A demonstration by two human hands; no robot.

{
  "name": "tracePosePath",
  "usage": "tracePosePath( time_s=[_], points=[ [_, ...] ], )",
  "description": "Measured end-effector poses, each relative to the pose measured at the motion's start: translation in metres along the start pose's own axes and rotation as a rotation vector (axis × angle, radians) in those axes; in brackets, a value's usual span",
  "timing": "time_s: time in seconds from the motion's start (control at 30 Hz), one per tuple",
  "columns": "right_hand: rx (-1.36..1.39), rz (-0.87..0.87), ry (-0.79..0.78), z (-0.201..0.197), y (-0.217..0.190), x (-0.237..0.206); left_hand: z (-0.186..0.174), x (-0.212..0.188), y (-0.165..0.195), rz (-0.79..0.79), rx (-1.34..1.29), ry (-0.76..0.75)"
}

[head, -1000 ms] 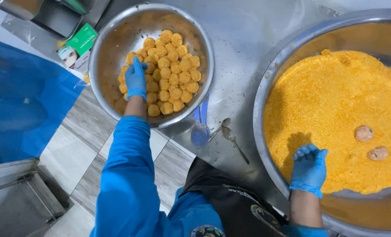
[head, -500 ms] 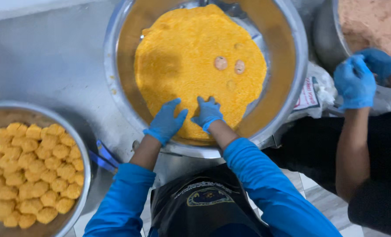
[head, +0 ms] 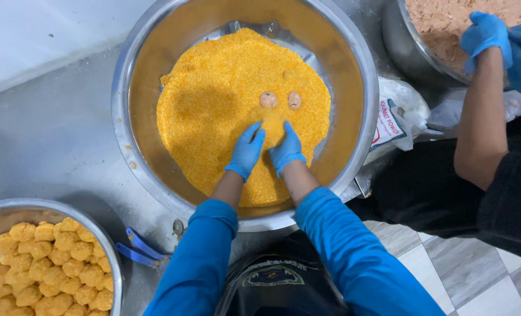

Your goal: The person takes portions of minced meat mixture, rolls each portion between their gloved hands, coats it in a large bowl of orange breadcrumbs, and places the coated ball into a bowl of finished breaded balls. A second worker beside them hands over meat portions and coats portions as well.

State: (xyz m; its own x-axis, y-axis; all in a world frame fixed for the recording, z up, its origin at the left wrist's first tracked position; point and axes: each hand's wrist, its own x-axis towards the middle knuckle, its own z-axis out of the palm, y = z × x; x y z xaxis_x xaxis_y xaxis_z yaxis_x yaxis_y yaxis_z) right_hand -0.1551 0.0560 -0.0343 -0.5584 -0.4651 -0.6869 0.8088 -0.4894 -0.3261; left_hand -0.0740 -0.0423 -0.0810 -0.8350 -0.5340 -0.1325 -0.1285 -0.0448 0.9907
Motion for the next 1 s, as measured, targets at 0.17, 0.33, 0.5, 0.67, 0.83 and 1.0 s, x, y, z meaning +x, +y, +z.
tracePosePath(
  time_s=[0.17,0.33,0.5,0.67,0.83,1.0],
  points=[
    [-0.844,-0.251,0.627,-0.003,0.002,0.001,-0.015,-0.006,0.013,0.083,0.520,0.141],
    [-0.447,-0.112,0.429,-0.023,0.032,0.005,0.001,-0.016,-0.011,0.028,0.439,0.003],
    [-0.021,-0.373,0.144,-0.012,-0.006,0.015,0.006,-0.035,-0.020,-0.030,0.169,0.024],
    [-1.621,-0.698,0.314,0.007,-0.039,0.035,0.004,-0.070,-0.019,-0.297,-0.192,0.140],
    [-2.225,-0.354,0.201,0.004,-0.025,0.038,-0.004,-0.092,-0.028,-0.782,-0.680,0.124],
    [-1.707,0.122,-0.132,0.013,0.001,-0.001,-0.012,-0.084,-0.027,-0.817,-1.014,0.025]
  ],
)
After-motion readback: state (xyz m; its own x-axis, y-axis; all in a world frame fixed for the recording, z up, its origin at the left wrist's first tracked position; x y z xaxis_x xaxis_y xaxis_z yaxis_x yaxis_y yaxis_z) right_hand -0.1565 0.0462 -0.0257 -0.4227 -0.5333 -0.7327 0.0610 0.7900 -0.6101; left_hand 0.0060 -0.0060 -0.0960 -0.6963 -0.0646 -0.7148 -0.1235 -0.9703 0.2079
